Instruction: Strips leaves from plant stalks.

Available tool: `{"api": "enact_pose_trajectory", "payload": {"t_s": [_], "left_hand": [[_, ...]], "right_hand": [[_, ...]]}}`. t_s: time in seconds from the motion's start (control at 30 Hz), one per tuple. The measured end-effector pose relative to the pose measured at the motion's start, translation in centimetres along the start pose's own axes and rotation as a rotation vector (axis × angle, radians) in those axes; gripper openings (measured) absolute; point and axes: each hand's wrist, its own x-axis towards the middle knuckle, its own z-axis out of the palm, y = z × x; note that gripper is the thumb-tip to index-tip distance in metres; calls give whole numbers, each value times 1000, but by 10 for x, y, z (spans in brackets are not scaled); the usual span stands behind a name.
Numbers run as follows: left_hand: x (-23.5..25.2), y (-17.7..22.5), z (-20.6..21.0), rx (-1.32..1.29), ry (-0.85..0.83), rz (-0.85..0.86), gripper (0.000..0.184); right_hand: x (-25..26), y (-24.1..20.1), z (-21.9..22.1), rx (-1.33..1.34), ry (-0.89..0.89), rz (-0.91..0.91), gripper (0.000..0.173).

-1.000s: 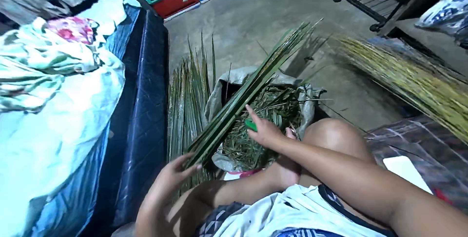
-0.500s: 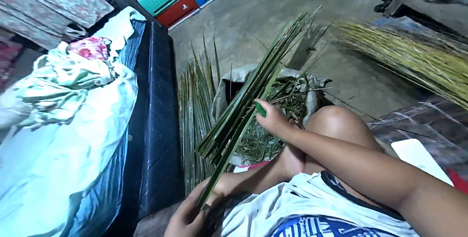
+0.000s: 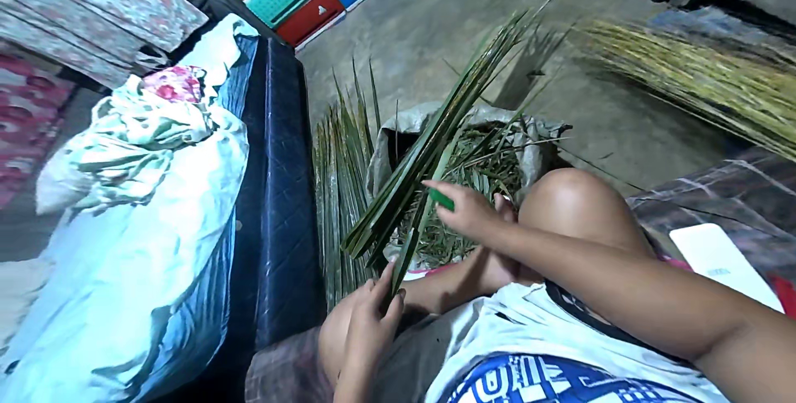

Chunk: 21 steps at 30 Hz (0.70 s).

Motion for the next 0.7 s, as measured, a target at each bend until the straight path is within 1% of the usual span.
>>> {"api": "enact_pose_trajectory", "payload": {"t_s": [0.07,0.13,0.17,0.2,0.23,0.27,0.3,0.37,0.4,0.47,0.53,0.67,0.7], "left_hand": [[-4,1,3,-26,49,28,50],[-6,3,6,-31,73,24,49],[-5,4,8,-42,84,12,49],[-5,5,10,-54,96,2,48],[-3,4,13,-75,108,-4,48],[-2,3,16,-100,115,-10,49],[-1,3,19,-118,114,-14,49],[2,6,22,-135,131,-11,49],[3,7,23,-139,151,0,49],[6,6,26,-151,182,13,49],[6,4,29,-165,210,23,50],[2,-6,32,-186,236,33,50],[1,-10,34,-190,241,40,49]], "right_hand": [[10,6,-13,52,153,50,54],[17,14,-22,71,292,37,57],[18,17,-25,78,331,5,56],[17,18,-26,93,333,-31,54],[15,19,-25,107,297,-69,50],[12,19,-23,112,219,-97,47],[8,17,-19,113,96,-97,48],[-2,8,-10,90,-197,-31,49],[-5,6,-4,81,-308,-7,48],[-8,5,8,143,-430,8,48],[-8,5,11,244,-458,35,52],[1,4,1,384,-329,129,57],[4,4,-4,403,-324,143,59]]}}
